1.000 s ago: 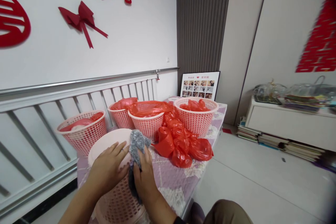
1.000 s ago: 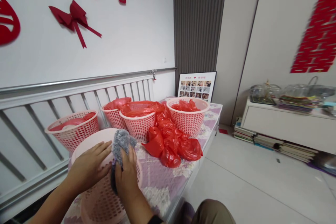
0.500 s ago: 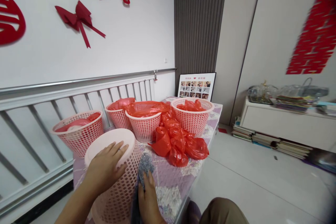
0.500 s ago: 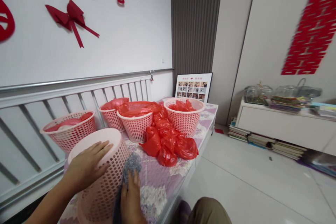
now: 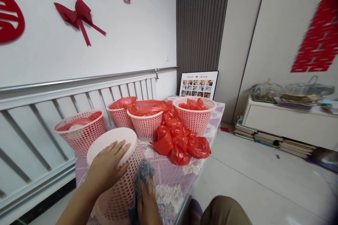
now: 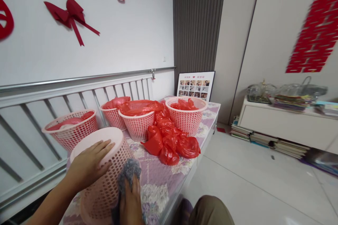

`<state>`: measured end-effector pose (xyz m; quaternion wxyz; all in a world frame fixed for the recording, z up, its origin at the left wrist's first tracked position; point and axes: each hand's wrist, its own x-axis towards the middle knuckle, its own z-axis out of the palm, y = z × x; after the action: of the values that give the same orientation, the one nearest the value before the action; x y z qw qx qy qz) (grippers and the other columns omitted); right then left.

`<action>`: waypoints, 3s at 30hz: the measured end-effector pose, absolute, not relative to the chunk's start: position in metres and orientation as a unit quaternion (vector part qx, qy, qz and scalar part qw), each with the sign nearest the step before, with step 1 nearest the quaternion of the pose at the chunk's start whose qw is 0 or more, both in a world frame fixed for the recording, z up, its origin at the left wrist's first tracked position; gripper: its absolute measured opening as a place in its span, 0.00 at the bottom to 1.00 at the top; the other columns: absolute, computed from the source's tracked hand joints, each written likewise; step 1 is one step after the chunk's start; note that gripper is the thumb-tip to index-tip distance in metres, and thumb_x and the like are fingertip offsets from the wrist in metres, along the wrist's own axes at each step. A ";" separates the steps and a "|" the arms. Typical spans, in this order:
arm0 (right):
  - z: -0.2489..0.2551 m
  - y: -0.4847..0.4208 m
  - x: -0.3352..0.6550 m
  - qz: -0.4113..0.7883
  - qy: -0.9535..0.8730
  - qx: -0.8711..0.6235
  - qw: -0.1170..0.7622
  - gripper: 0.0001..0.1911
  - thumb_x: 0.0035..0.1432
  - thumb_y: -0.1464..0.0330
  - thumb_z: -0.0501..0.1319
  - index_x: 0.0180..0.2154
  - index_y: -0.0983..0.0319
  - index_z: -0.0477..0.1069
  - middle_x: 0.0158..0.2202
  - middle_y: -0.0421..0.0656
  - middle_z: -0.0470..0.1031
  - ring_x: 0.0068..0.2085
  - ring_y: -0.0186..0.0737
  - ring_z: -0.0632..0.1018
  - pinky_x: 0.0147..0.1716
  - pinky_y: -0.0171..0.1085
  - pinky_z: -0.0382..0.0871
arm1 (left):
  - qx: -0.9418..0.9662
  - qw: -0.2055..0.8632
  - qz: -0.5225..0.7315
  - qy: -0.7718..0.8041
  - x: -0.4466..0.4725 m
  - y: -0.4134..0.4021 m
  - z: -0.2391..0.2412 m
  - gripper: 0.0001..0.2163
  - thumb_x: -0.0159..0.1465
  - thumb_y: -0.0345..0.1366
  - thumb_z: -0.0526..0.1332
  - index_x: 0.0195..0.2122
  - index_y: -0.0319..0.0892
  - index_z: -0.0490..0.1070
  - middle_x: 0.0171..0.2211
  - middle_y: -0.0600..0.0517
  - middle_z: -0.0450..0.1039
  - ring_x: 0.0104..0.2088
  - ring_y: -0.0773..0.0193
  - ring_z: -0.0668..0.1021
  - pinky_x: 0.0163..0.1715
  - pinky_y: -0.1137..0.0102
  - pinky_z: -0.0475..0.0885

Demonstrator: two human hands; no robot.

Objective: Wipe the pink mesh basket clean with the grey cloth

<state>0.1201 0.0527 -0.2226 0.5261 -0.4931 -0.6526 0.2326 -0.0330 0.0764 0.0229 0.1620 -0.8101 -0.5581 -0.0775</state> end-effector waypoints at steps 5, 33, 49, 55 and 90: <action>-0.258 0.063 0.131 0.276 -0.575 -0.551 0.539 0.24 0.61 0.65 0.59 0.58 0.56 0.73 0.64 0.50 0.68 0.65 0.57 0.69 0.62 0.63 0.63 | -0.808 0.154 -0.066 -0.565 -0.031 0.076 0.024 0.27 0.63 0.41 0.58 0.65 0.46 0.64 0.66 0.45 0.65 0.65 0.45 0.68 0.63 0.49 0.65; -0.229 0.062 0.169 0.321 -0.506 -0.560 0.573 0.26 0.55 0.63 0.58 0.54 0.64 0.76 0.58 0.53 0.75 0.61 0.54 0.73 0.64 0.55 0.62 | -0.886 0.121 -0.054 -0.444 -0.042 0.079 0.026 0.27 0.65 0.47 0.58 0.66 0.55 0.62 0.69 0.53 0.61 0.67 0.47 0.64 0.64 0.48 0.66; -0.255 0.058 0.174 0.305 -0.541 -0.584 0.523 0.27 0.56 0.65 0.61 0.58 0.62 0.74 0.63 0.52 0.70 0.64 0.55 0.69 0.64 0.56 0.61 | -0.730 0.030 -0.079 -0.678 0.014 0.121 0.066 0.37 0.65 0.59 0.46 0.71 0.45 0.50 0.73 0.41 0.46 0.70 0.34 0.54 0.63 0.34 0.54; -0.255 0.057 0.168 0.290 -0.539 -0.597 0.519 0.26 0.58 0.68 0.60 0.58 0.64 0.73 0.63 0.56 0.69 0.64 0.59 0.69 0.63 0.60 0.61 | -0.724 -0.068 0.013 -0.686 0.023 0.130 0.067 0.38 0.63 0.62 0.44 0.71 0.50 0.49 0.74 0.43 0.41 0.71 0.32 0.50 0.62 0.32 0.50; -0.110 0.089 0.136 0.235 -0.606 -0.480 0.589 0.26 0.59 0.70 0.58 0.59 0.59 0.72 0.67 0.49 0.63 0.67 0.52 0.64 0.66 0.54 0.59 | -0.817 -0.004 0.003 -0.577 -0.026 0.126 0.052 0.35 0.64 0.62 0.48 0.69 0.52 0.54 0.72 0.45 0.50 0.71 0.43 0.55 0.65 0.43 0.57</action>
<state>0.1364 0.0886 -0.1096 0.5892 -0.4798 -0.6061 0.2352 -0.0263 0.1265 0.0525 -0.0044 -0.8170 -0.5766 0.0028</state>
